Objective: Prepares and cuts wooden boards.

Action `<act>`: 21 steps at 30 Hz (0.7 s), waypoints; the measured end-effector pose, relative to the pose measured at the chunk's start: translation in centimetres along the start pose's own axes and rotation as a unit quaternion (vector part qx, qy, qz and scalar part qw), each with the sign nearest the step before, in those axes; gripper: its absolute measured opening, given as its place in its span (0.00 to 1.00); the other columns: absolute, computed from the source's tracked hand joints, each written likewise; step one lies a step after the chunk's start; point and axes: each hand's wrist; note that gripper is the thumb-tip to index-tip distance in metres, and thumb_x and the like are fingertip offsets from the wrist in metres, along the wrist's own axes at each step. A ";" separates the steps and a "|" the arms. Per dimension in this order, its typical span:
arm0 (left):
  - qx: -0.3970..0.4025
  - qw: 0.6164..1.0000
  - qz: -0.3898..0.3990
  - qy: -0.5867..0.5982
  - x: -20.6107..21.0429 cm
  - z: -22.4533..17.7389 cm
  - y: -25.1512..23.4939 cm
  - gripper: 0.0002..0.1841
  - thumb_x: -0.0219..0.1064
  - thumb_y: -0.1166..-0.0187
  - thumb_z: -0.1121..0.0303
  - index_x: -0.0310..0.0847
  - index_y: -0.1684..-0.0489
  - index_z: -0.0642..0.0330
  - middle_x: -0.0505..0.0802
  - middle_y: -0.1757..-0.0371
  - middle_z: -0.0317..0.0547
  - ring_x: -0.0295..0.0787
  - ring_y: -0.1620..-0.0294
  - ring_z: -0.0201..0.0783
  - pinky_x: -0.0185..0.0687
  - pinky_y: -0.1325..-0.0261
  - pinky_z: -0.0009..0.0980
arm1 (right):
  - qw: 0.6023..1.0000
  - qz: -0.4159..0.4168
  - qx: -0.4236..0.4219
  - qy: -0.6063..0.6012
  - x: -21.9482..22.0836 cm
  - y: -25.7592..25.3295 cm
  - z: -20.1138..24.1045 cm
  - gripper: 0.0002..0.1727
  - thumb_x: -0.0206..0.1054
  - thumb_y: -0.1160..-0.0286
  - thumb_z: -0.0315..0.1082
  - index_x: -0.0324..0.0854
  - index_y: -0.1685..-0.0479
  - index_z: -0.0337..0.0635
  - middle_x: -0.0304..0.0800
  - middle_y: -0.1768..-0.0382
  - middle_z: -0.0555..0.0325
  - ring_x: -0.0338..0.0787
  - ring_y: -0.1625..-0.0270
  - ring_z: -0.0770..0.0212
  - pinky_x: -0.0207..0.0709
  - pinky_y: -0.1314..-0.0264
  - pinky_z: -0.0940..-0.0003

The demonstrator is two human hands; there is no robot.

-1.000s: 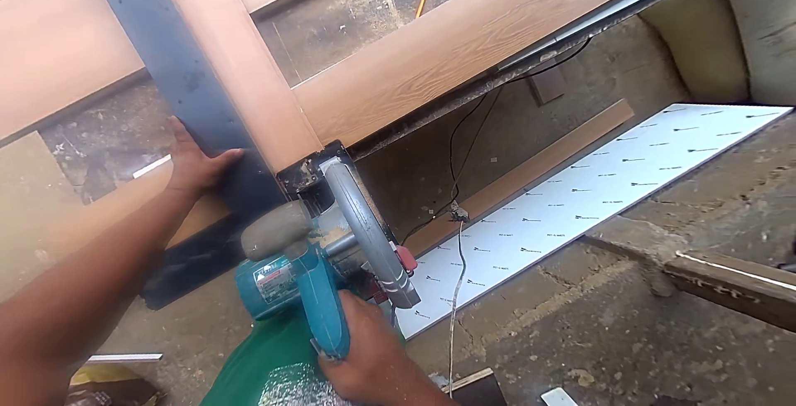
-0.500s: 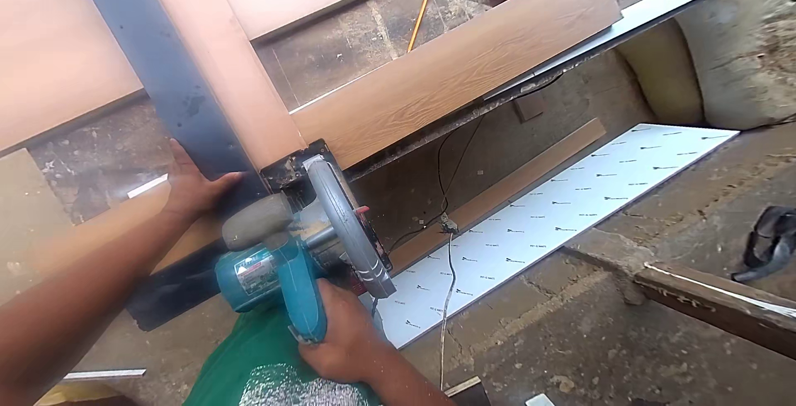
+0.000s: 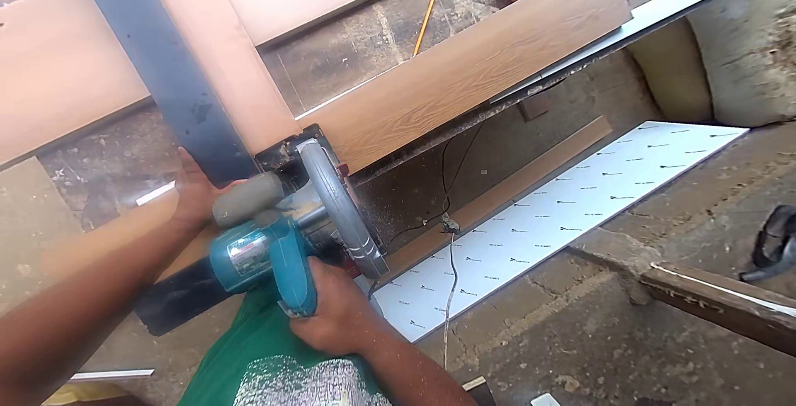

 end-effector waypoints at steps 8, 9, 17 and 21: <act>-0.031 0.996 0.058 -0.063 0.5 1.1 -1.0 0.77 0.88 0.48 0.68 0.11 0.11 0.76 0.53 0.17 0.92 0.62 0.19 0.83 0.65 0.25 0.70 | 1.000 0.006 -0.007 -0.001 -0.4 -2.1 0.8 0.31 0.76 0.42 0.31 0.77 0.36 0.26 0.91 0.49 0.41 0.91 0.41 0.55 0.82 0.36 0.59; -0.019 0.997 0.059 -0.052 0.4 1.2 -1.1 0.75 0.87 0.45 0.68 0.13 0.10 0.76 0.49 0.15 0.91 0.58 0.17 0.82 0.62 0.23 0.70 | 1.000 0.010 -0.006 -0.002 -0.5 -2.3 0.9 0.31 0.76 0.42 0.31 0.77 0.36 0.25 0.91 0.48 0.40 0.91 0.41 0.54 0.82 0.35 0.58; 0.033 0.991 0.095 0.086 -1.6 2.3 -0.1 0.41 0.78 0.34 0.71 0.64 0.19 0.79 0.75 0.21 0.77 0.68 0.16 0.60 0.58 0.14 0.51 | 0.999 0.039 -0.010 -0.002 -1.1 -4.2 1.7 0.32 0.76 0.38 0.32 0.75 0.33 0.25 0.90 0.46 0.38 0.89 0.38 0.49 0.80 0.33 0.52; 0.003 0.981 0.073 0.179 -1.8 1.0 0.3 0.22 0.55 0.14 0.74 0.66 0.27 0.84 0.81 0.29 0.69 0.77 0.27 0.36 0.66 0.22 0.27 | 0.999 0.044 -0.016 -0.006 -1.4 -5.4 2.0 0.31 0.77 0.37 0.33 0.75 0.33 0.26 0.90 0.46 0.39 0.90 0.38 0.49 0.80 0.33 0.52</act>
Point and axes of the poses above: each hand's wrist, its own y-axis away from the middle knuckle, its own x-axis out of the palm, z = x × y
